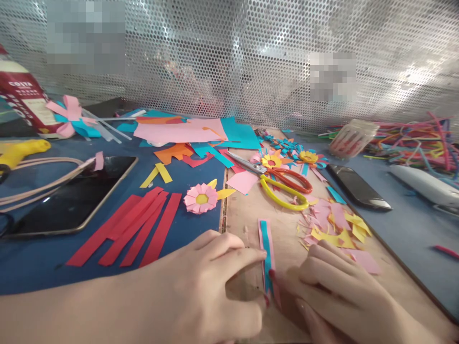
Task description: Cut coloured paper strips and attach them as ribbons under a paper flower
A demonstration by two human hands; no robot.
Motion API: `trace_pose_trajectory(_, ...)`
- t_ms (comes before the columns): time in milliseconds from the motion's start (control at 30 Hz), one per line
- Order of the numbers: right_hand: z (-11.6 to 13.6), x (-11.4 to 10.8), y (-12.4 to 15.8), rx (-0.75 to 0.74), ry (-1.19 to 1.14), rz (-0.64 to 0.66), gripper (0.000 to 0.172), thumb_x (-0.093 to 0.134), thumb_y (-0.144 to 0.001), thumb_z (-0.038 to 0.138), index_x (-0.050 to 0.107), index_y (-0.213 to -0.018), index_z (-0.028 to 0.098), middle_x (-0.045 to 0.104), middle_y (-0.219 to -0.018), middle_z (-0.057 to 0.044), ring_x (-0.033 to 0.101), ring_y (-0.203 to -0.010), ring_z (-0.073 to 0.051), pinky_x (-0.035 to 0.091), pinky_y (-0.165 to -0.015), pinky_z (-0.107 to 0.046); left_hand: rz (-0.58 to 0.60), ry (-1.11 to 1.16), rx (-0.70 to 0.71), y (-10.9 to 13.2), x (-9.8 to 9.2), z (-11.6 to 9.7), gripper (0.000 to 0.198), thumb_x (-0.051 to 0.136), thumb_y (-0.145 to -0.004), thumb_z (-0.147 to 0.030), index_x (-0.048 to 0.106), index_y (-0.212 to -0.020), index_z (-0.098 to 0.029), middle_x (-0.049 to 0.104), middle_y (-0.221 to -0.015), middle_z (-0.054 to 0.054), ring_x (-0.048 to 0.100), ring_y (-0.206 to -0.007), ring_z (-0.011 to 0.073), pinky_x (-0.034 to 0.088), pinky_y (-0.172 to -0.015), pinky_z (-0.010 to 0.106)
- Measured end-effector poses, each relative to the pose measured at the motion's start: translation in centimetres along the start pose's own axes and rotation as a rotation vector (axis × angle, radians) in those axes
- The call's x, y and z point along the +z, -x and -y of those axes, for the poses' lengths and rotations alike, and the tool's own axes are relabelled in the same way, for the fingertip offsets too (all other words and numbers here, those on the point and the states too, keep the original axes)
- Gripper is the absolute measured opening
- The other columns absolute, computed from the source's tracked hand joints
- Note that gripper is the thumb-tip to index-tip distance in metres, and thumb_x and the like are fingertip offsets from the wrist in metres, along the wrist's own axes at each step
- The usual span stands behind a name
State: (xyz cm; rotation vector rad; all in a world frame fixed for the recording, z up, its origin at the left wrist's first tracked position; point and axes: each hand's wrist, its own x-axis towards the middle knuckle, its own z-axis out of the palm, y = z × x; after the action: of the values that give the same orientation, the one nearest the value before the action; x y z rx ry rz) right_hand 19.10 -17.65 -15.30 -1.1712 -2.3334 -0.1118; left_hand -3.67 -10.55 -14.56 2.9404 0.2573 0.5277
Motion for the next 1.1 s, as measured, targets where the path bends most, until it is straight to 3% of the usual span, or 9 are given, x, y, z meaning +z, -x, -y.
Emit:
trace_pose_trajectory(267,0.4,-0.2,0.0,-0.059,-0.026,0.069,0.027,0.040,-0.090,0.015,0.066,-0.083,0.017,0.055,-0.062,-0.003,0.047,-0.062,-0.013,0.037,-0.058,-0.027,0.150,0.013,-0.019,-0.2,-1.6,-0.3,0.015,0.054,-0.084,-0.025,0.063,-0.096,-0.027,0.050,-0.131,0.005,0.048,-0.107,0.0230,0.042,-0.087,0.037)
trace_pose_trajectory(600,0.3,-0.7,0.0,-0.055,-0.016,0.085,0.027,0.040,-0.088,0.014,0.065,-0.079,0.019,0.052,-0.061,-0.003,0.048,-0.061,-0.013,0.039,-0.058,-0.026,0.174,0.019,-0.021,-0.4,-1.9,-0.3,0.020,0.054,-0.083,-0.022,0.063,-0.100,-0.026,0.049,-0.133,0.006,0.048,-0.109,0.0243,0.042,-0.088,0.038)
trace_pose_trajectory(700,0.3,-0.8,0.1,-0.018,-0.006,0.109,0.027,0.039,-0.089,0.015,0.066,-0.083,0.019,0.053,-0.064,-0.003,0.048,-0.061,-0.013,0.038,-0.057,-0.026,0.142,0.026,-0.027,-0.2,-1.7,-0.3,0.019,0.055,-0.082,-0.021,0.064,-0.098,-0.026,0.049,-0.133,0.006,0.048,-0.108,0.0248,0.042,-0.089,0.038)
trace_pose_trajectory(800,0.0,-0.4,0.3,-0.073,-0.033,0.069,0.023,0.042,-0.087,0.014,0.065,-0.087,0.018,0.052,-0.063,-0.003,0.047,-0.061,-0.013,0.039,-0.059,-0.026,0.110,0.047,-0.041,-0.2,-1.6,-0.3,0.019,0.055,-0.082,-0.020,0.064,-0.097,-0.026,0.051,-0.131,0.006,0.048,-0.107,0.0246,0.041,-0.090,0.039)
trace_pose_trajectory(1100,0.5,-0.4,0.3,-0.017,-0.048,0.072,0.025,0.042,-0.087,0.011,0.065,-0.083,0.018,0.053,-0.063,-0.003,0.046,-0.061,-0.012,0.038,-0.059,-0.027,0.168,0.026,-0.028,-0.4,-2.0,-0.3,0.020,0.054,-0.082,-0.020,0.063,-0.099,-0.025,0.049,-0.133,0.007,0.048,-0.108,0.0246,0.042,-0.088,0.038)
